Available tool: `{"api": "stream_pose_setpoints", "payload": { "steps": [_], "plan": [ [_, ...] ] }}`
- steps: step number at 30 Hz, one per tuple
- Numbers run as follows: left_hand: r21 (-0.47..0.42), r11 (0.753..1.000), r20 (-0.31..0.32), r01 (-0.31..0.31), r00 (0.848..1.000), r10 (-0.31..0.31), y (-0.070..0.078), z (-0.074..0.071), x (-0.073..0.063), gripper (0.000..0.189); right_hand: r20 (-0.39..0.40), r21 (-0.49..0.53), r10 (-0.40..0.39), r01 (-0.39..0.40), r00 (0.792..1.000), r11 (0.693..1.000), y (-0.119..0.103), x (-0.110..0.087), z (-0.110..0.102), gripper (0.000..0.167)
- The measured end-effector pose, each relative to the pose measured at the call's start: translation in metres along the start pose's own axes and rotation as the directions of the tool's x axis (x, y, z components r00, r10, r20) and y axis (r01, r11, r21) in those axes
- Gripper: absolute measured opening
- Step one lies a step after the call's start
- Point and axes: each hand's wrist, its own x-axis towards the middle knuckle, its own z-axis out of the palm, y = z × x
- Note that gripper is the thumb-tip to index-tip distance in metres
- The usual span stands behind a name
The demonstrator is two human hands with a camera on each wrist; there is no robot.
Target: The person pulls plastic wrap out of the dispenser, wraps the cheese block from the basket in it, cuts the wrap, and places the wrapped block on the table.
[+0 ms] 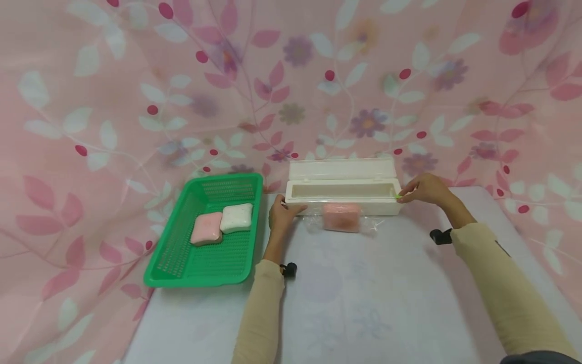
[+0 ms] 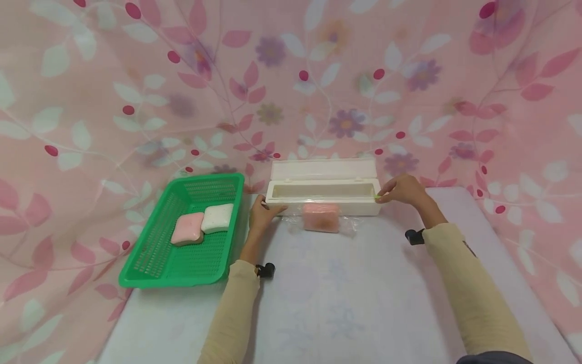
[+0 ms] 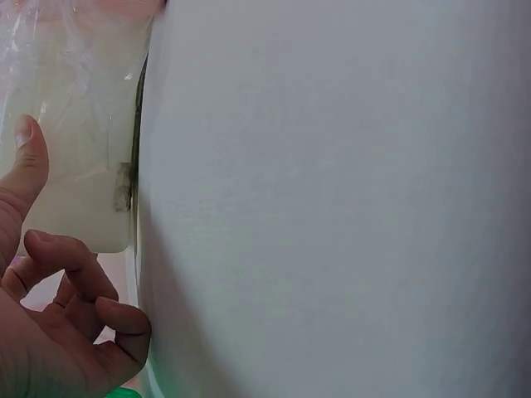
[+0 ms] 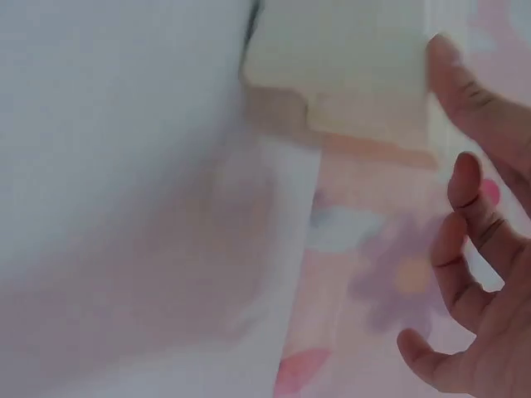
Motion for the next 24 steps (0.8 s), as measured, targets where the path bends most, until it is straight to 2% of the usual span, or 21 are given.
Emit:
{"api": "stream_pose_setpoints", "payload": {
  "steps": [3, 7, 11, 14, 16, 18, 20, 22, 24],
  "plan": [
    [0.002, 1.0, -0.012, 0.002, 1.0, -0.002, -0.001, 0.0, 0.0, 0.057, -0.008, 0.043, -0.007, 0.007, 1.0, 0.999, 0.007, -0.004, -0.001, 0.032],
    [-0.005, 1.0, 0.009, -0.019, 1.0, 0.019, -0.001, 0.001, 0.001, 0.058, -0.043, 0.035, -0.007, 0.009, 0.999, 0.999, 0.01, -0.007, 0.0, 0.032],
    [-0.018, 1.0, 0.017, -0.009, 1.0, 0.009, -0.002, 0.0, -0.001, 0.058, -0.069, 0.049, 0.002, 0.002, 0.998, 0.999, 0.008, -0.012, 0.007, 0.032],
    [-0.004, 1.0, 0.032, 0.002, 0.999, -0.002, 0.0, -0.002, -0.004, 0.058, -0.123, 0.089, -0.025, 0.037, 0.992, 0.995, 0.011, -0.019, 0.016, 0.033],
    [0.03, 1.0, 0.035, 0.007, 0.999, -0.008, 0.002, -0.002, -0.006, 0.06, -0.168, 0.124, -0.024, 0.045, 0.986, 0.991, 0.014, -0.026, 0.022, 0.039],
    [0.069, 0.997, 0.024, 0.018, 1.0, -0.02, 0.006, -0.001, -0.009, 0.062, -0.209, 0.155, 0.016, 0.017, 0.978, 0.988, 0.015, -0.033, 0.029, 0.048],
    [0.105, 0.994, 0.008, 0.034, 0.999, -0.035, 0.011, -0.001, -0.012, 0.063, -0.213, 0.197, 0.093, -0.05, 0.973, 0.979, 0.015, -0.04, 0.035, 0.056],
    [0.129, 0.991, -0.013, 0.046, 0.999, -0.045, 0.017, -0.003, -0.017, 0.06, -0.164, 0.242, 0.167, -0.124, 0.972, 0.962, 0.011, -0.046, 0.041, 0.06],
    [0.135, 0.99, -0.026, 0.052, 0.998, -0.048, 0.021, -0.007, -0.022, 0.053, -0.08, 0.283, 0.201, -0.171, 0.976, 0.944, 0.008, -0.05, 0.046, 0.061]
  ]
}}
